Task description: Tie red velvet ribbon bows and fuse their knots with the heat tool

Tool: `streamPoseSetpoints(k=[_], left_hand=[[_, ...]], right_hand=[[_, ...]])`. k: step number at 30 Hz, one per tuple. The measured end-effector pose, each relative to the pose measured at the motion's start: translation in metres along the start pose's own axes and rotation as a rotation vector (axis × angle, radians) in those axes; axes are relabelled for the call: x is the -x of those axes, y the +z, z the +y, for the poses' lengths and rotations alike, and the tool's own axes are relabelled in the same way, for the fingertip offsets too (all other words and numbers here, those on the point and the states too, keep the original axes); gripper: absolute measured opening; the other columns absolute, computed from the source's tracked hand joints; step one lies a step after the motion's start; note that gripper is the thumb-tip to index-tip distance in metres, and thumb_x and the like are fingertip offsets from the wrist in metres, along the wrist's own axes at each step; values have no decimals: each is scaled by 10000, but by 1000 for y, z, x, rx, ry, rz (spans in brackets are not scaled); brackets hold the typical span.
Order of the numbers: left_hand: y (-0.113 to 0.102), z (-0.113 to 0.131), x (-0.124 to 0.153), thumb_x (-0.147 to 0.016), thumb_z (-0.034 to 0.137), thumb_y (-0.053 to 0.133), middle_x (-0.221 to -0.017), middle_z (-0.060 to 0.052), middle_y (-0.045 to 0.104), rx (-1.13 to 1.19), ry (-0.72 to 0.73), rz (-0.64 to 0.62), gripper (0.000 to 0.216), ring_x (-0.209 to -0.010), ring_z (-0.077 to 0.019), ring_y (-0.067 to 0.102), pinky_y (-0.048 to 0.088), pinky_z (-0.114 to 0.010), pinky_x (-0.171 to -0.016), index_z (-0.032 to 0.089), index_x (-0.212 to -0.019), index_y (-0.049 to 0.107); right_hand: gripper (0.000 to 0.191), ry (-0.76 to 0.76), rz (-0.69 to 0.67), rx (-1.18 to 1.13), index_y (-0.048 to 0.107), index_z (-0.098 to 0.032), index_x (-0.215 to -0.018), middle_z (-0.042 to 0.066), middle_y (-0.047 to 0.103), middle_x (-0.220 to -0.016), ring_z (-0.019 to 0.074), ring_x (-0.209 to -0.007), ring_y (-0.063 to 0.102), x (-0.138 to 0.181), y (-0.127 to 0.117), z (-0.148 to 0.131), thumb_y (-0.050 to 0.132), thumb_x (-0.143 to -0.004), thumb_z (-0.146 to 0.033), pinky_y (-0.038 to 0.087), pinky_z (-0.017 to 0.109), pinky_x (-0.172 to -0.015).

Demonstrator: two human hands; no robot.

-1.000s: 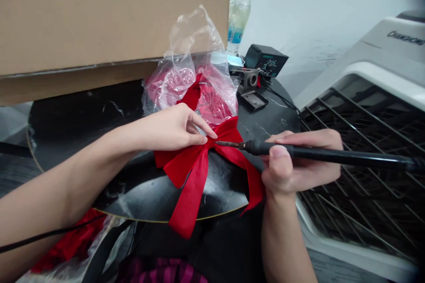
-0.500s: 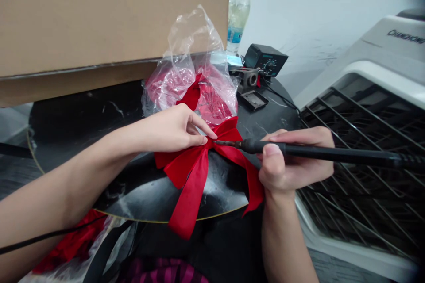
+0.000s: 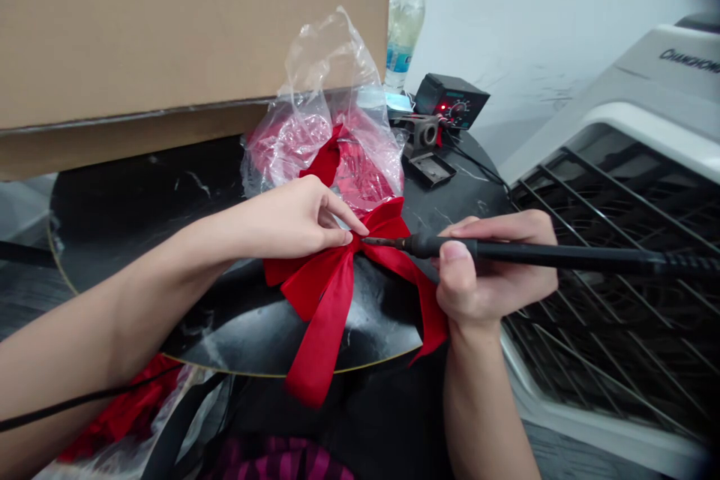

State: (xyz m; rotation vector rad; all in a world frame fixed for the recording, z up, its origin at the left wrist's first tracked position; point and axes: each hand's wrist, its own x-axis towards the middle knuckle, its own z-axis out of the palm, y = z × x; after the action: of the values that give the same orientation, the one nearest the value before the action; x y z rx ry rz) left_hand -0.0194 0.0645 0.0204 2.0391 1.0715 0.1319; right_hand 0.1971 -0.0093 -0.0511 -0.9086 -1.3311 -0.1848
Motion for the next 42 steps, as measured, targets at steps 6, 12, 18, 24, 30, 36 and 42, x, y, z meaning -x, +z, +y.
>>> streamPoseSetpoints(k=[6,12,18,24,30,36,42], left_hand=[[0,-3,-2,-828,327,720,-701,-31,759,-35,17,7,335,-530,-133,511,290,-246,-484,242,-1125,848],[-1,-4,-2,-824,331,717,-712,-37,754,-27,22,-7,360,-536,-136,523,289,-249,-491,229,-1147,841],[0,-2,0,-813,332,706,-695,-29,751,-42,32,8,357,-510,-130,512,278,-251,-475,232,-1125,847],[0,1,1,-802,324,698,-668,-21,739,-37,34,15,356,-500,-129,507,287,-254,-477,218,-1107,849],[0,3,2,-801,321,698,-671,-18,740,-43,26,20,355,-508,-132,515,295,-254,-485,220,-1106,848],[2,0,1,-796,315,704,-667,-24,743,-16,43,24,342,-528,-145,526,294,-271,-496,206,-1081,857],[2,-1,1,-789,305,706,-668,-21,746,-3,62,31,333,-541,-153,539,296,-277,-501,211,-1069,860]], right_hand=[[103,-11,11,10,642,-225,-790,-28,612,-713,143,-507,600,-2,2,-2,714,-717,-230,486,311,-439],[52,-31,175,-114,650,-210,-740,-52,510,-597,147,-471,611,-5,6,-9,698,-726,-221,483,287,-402],[80,-61,142,-164,650,-188,-737,-66,482,-574,131,-432,587,-4,10,-10,693,-673,-168,474,272,-367],[94,-77,116,-120,661,-195,-751,-51,576,-644,131,-456,617,-4,10,-10,704,-668,-186,515,285,-388],[106,-89,104,-109,667,-193,-761,-56,577,-633,127,-460,609,-3,9,-10,695,-664,-160,513,286,-391],[117,-92,84,-120,675,-187,-772,-55,589,-643,117,-454,609,-2,9,-11,702,-662,-159,507,276,-390],[113,-70,48,-104,678,-200,-766,-53,583,-663,123,-479,629,-3,8,-13,706,-666,-155,526,282,-407]])
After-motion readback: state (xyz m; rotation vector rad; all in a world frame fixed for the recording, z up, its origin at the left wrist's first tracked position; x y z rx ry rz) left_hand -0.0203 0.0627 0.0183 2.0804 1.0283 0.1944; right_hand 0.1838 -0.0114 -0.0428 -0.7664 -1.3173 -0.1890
